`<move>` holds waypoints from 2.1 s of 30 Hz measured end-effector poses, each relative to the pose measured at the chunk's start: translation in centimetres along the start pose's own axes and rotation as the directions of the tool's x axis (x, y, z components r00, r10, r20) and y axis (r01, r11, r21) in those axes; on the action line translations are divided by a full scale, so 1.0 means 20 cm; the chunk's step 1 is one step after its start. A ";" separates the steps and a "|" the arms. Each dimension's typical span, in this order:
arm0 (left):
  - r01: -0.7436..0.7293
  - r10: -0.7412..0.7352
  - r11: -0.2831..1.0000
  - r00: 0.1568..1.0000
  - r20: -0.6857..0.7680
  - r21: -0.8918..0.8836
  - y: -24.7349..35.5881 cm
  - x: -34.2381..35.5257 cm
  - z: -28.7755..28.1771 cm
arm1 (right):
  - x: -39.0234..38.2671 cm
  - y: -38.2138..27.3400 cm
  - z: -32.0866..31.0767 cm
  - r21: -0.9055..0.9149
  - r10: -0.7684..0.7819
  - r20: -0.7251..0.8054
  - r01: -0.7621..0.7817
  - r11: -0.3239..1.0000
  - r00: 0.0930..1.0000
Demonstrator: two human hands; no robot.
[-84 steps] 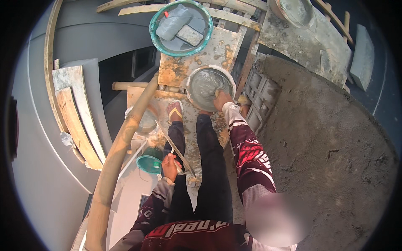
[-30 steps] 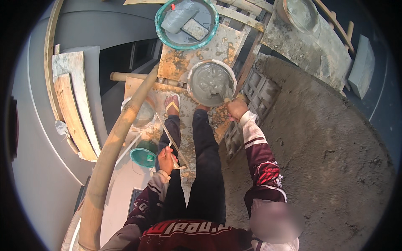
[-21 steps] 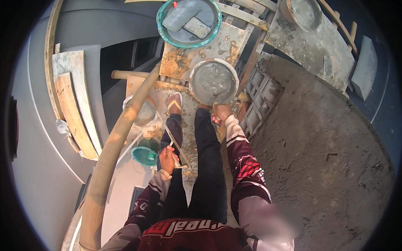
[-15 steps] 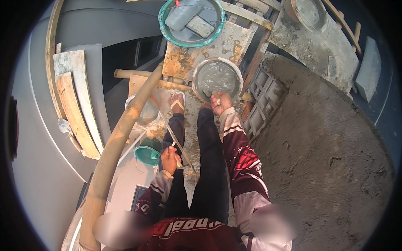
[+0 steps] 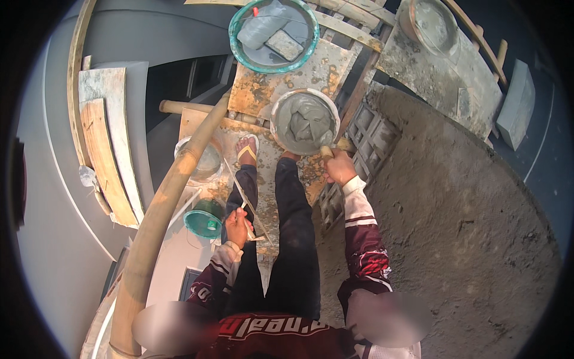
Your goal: The person scoops wet plaster from a bucket using a small trowel and transfers it onto a larger trowel. They then apply the plaster to a vertical wall surface, smoothing it with the trowel. The person repeats this process, working on different sections of the wall.
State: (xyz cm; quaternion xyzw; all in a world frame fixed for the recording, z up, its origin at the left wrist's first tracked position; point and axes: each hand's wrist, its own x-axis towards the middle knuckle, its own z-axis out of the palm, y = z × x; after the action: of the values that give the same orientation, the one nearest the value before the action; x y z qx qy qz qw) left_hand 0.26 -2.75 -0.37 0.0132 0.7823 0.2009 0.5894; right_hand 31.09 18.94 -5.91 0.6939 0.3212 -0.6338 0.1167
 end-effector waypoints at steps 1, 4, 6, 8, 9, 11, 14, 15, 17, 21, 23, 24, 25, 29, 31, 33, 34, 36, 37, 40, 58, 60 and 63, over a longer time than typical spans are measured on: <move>-0.009 0.009 1.000 1.000 0.000 0.013 -0.01 0.00 0.00 | -0.02 -0.01 0.02 -0.263 -0.049 -0.068 0.029 0.964 0.996; -0.022 0.023 0.999 1.000 -0.001 0.037 -0.03 0.01 0.00 | -0.03 -0.10 0.10 -0.699 -0.202 -0.260 -0.040 0.714 0.944; -0.025 0.024 0.999 1.000 0.011 0.025 -0.03 0.01 0.02 | 0.08 -0.14 0.10 -0.732 -0.195 -0.220 -0.029 0.681 0.956; -0.032 0.032 0.999 0.999 0.004 0.024 -0.03 0.01 0.02 | 0.24 -0.11 0.12 -0.748 -0.164 -0.153 -0.006 0.664 0.975; -0.038 0.038 0.999 0.999 0.000 0.022 -0.03 0.01 0.02 | 0.30 -0.10 0.13 -0.725 -0.130 -0.124 0.000 0.688 0.984; -0.020 0.020 1.000 1.000 0.007 0.016 -0.04 0.00 0.01 | 0.39 -0.05 0.17 -0.679 -0.062 -0.060 0.005 0.734 0.996; 0.005 -0.005 1.000 1.000 0.022 0.010 -0.02 0.00 0.01 | 0.47 0.09 0.22 -0.540 0.022 -0.054 -0.048 0.841 0.998; 0.014 -0.014 1.000 1.000 0.026 0.008 -0.02 0.00 0.02 | 0.48 0.12 0.21 -0.418 0.043 -0.026 -0.050 0.907 0.999; 0.008 -0.008 1.000 1.000 0.017 0.024 -0.02 0.00 0.01 | 0.45 0.15 0.23 -0.158 0.068 0.047 -0.060 0.986 0.997; -0.011 0.010 0.999 1.000 0.015 0.030 -0.01 -0.01 0.01 | 0.41 0.20 0.29 0.201 0.026 0.051 -0.036 0.979 0.998; -0.004 0.004 0.999 1.000 0.019 0.038 0.01 -0.01 0.03 | 0.44 0.26 0.31 0.374 0.051 0.052 -0.067 0.925 0.997; -0.001 0.000 0.999 1.000 0.020 0.043 0.02 -0.01 0.04 | 0.46 0.28 0.33 0.457 0.062 0.055 -0.080 0.886 0.997; -0.024 0.023 0.997 1.000 0.018 0.071 0.01 0.00 0.03 | 0.48 0.27 0.36 0.539 0.100 0.054 -0.113 0.835 0.994; -0.047 0.045 0.993 0.999 0.023 0.106 -0.02 0.00 0.03 | 0.55 0.29 0.38 0.844 0.178 0.204 -0.265 0.467 0.963; -0.027 0.025 0.995 1.000 0.016 0.097 -0.02 0.00 0.02 | 0.56 0.30 0.32 0.896 0.127 0.312 -0.336 0.289 0.941; -0.009 0.009 0.995 1.000 0.005 0.095 0.00 0.00 0.02 | 0.55 0.25 0.28 0.909 0.131 0.370 -0.387 0.153 0.920; -0.007 0.007 0.995 1.000 0.005 0.097 -0.01 0.00 0.02 | 0.55 0.23 0.25 0.910 0.130 0.395 -0.407 0.084 0.910; -0.003 0.002 0.995 1.000 0.004 0.101 -0.03 0.00 0.01 | 0.53 0.20 0.20 0.908 0.115 0.415 -0.419 0.013 0.903; -0.014 0.013 0.994 1.000 0.007 0.109 -0.03 0.00 0.01 | 0.52 0.19 0.18 0.909 0.119 0.415 -0.415 -0.022 0.902; -0.032 0.031 0.993 0.999 0.013 0.115 -0.04 0.00 0.01 | 0.50 0.15 0.10 0.902 0.053 0.428 -0.423 -0.082 0.902; -0.004 0.004 0.999 1.000 0.000 0.054 -0.03 0.00 -0.01 | -0.03 -0.04 0.17 -0.730 -0.430 -0.249 0.124 0.672 0.868; -0.008 0.009 0.998 1.000 -0.007 0.067 -0.03 0.01 -0.03 | -0.02 -0.12 0.21 -0.732 -0.315 -0.233 0.048 0.680 0.920; -0.032 0.031 0.997 0.999 0.019 0.067 -0.04 0.01 0.00 | 0.23 0.04 0.36 -0.823 -0.279 -0.177 0.013 0.567 0.944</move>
State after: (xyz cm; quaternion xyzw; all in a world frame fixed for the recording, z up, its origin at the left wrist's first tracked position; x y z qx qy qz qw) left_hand 0.38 -3.37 -0.87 0.0471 0.7831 0.1835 0.5924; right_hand 25.76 15.68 -11.59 0.6177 0.6453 -0.3157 0.3199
